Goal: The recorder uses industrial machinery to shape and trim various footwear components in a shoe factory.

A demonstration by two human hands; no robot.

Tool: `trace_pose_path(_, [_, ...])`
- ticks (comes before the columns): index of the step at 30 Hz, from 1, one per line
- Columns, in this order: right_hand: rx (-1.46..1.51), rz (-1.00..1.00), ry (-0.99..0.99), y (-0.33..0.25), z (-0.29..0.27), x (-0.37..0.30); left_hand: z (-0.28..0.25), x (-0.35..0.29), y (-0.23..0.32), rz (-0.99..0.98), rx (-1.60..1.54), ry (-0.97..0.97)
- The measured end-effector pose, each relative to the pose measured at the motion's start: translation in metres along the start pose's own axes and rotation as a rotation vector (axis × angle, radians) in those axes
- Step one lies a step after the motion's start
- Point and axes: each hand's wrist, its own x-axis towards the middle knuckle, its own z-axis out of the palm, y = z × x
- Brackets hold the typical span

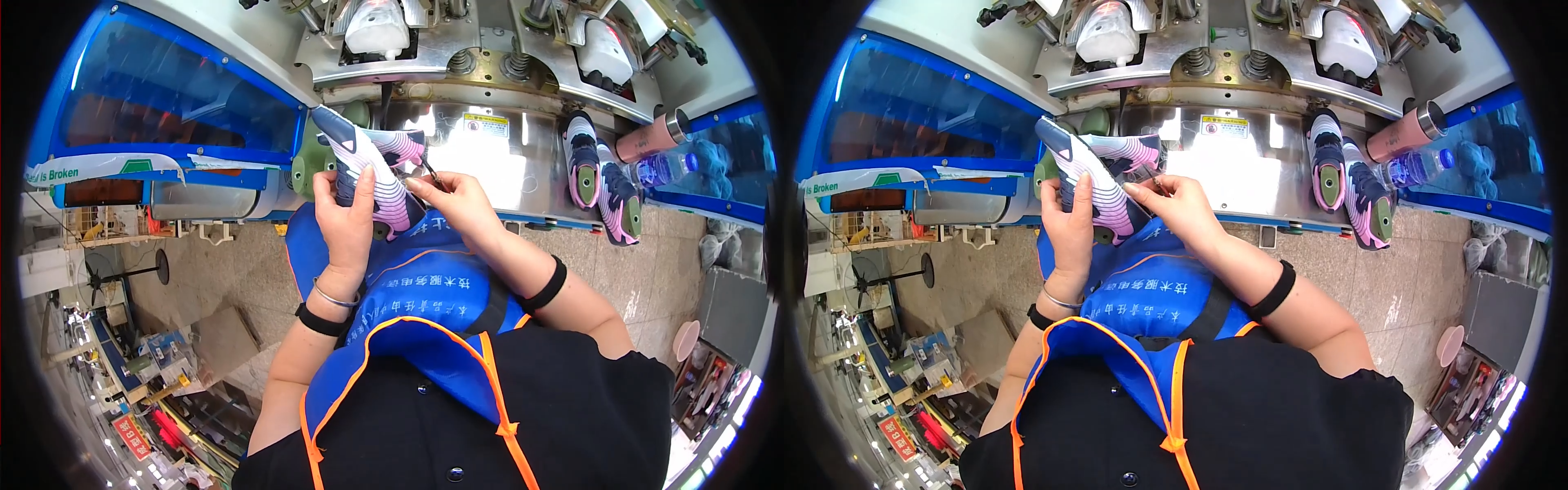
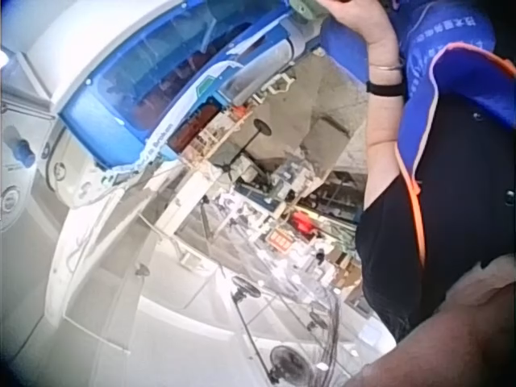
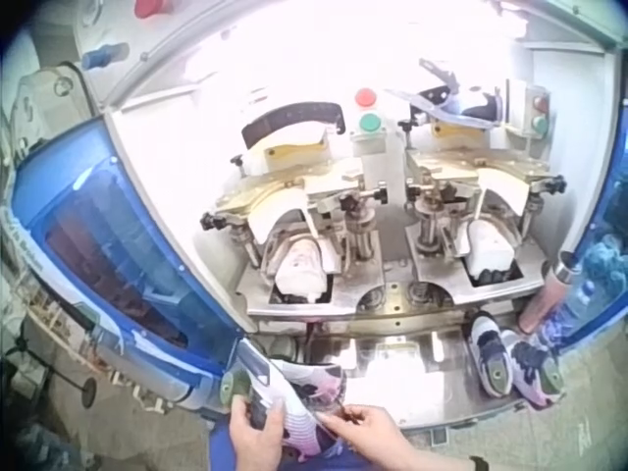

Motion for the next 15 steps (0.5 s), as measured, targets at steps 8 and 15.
trace_pose_path(8, [0.446, 0.200, -0.183, -0.005, -0.007, 0.001, -0.004, -0.002, -0.001, 0.028, 0.059, -0.022])
trace_pose_path(15, [0.344, 0.270, -0.075, -0.019, -0.004, -0.004, -0.009, 0.003, -0.003, -0.014, -0.001, -0.003])
